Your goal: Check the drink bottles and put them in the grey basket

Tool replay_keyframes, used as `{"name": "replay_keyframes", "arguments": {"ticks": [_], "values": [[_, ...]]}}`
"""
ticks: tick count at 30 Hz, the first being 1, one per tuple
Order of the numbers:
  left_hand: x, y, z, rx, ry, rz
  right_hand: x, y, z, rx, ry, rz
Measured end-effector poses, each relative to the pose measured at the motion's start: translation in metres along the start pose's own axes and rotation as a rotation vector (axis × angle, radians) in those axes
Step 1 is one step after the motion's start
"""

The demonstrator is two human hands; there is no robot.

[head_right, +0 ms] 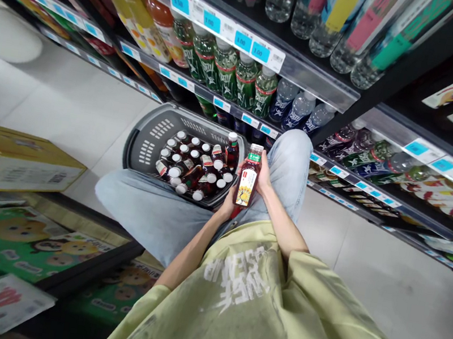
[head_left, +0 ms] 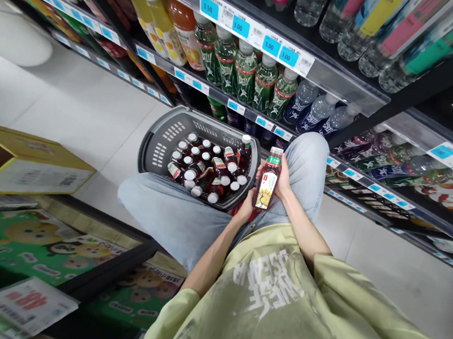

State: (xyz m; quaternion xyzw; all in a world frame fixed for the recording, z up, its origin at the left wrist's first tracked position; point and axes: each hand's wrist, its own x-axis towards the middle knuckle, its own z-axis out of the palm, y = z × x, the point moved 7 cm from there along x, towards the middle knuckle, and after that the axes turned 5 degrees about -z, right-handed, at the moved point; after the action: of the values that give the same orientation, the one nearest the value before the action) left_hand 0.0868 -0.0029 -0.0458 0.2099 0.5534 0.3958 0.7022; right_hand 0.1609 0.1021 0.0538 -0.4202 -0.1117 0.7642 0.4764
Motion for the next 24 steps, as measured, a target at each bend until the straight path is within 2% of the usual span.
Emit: {"name": "replay_keyframes", "arguments": {"ticks": [3,5,11,24], "values": [[-0.001,-0.008,0.003,-0.155,0.009,-0.159,0.002,0.001,-0.001,-0.027,-0.007,-0.004],[-0.003,-0.008,0.002,-0.192,0.034,-0.191,0.003,0.001,-0.002,-0.046,-0.014,-0.009],[-0.007,-0.007,-0.003,-0.149,0.033,-0.163,0.004,0.002,-0.004,-0.057,-0.021,-0.010],[0.004,-0.015,-0.001,-0.115,-0.025,-0.126,0.006,0.003,-0.006,-0.043,-0.010,-0.001]]}}
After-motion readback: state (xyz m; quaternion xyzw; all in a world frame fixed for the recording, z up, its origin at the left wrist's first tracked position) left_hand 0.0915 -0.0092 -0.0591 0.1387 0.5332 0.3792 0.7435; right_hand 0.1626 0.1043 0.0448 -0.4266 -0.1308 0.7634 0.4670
